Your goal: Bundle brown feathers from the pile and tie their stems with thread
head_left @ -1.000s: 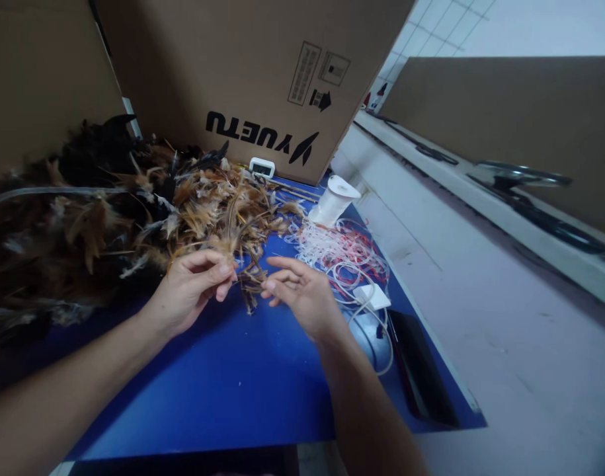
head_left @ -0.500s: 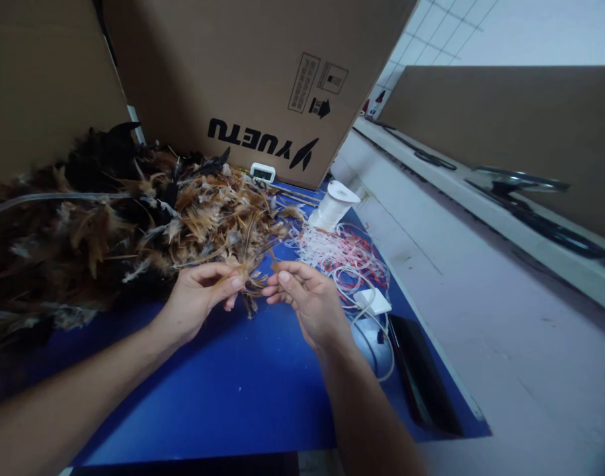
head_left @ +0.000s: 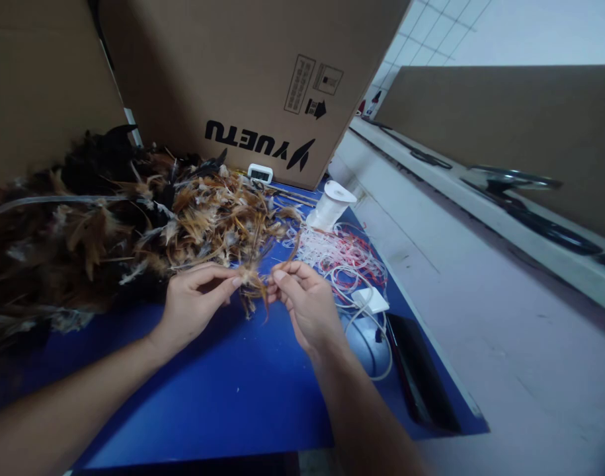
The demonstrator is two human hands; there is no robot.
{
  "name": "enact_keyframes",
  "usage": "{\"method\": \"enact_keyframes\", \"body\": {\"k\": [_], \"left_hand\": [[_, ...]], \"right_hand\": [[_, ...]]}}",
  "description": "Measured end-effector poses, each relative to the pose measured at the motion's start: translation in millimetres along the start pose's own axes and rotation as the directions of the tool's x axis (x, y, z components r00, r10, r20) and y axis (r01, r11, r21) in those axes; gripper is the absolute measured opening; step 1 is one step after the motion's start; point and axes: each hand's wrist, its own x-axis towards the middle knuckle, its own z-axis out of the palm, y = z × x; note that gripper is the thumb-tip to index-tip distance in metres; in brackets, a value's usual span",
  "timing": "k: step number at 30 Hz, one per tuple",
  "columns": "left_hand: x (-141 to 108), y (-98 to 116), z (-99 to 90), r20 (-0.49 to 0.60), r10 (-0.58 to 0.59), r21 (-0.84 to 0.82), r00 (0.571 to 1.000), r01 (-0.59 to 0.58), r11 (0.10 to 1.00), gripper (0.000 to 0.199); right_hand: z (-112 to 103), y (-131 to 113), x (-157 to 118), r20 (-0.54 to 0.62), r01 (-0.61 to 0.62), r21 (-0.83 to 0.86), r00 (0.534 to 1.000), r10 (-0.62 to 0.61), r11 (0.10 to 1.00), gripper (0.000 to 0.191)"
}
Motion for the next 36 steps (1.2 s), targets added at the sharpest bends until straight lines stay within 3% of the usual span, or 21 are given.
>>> {"method": "enact_keyframes", "body": {"k": [6,9,15,27,36], "left_hand": [[-3.3,5.2,-1.1,0.029,0.208,0.179,0.978,-0.21,0.961,0.008],[-5.3,5.8,-2.0,0.044,0.254,0.243,0.966,-0.257,0.935,0.011],[-7.9,2.8,-3.5,0.071,0.262,0.316,0.962,-0.271,0.909,0.015],[-9.3,0.4,-3.7,0.108,0.35,0.275,0.931,-0.366,0.889,0.02],[-8.2,0.6,-4.0,0.112,0.308,0.303,0.945,-0.328,0.895,0.018]], "right_hand": [[4.6,2.4,-2.3,0.003,-0.041,-0.039,0.999,0.041,0.998,0.011],[6.2,5.8,-3.2,0.017,-0.046,-0.061,0.999,0.048,0.997,0.009],[8.3,8.6,-4.1,0.01,-0.095,-0.064,0.995,0.096,0.993,0.007],[8.7,13.3,-5.1,0.044,-0.075,-0.041,0.996,0.077,0.996,0.007],[11.8,10.2,-7.6,0.019,-0.074,-0.096,0.997,0.076,0.993,0.004]]}}
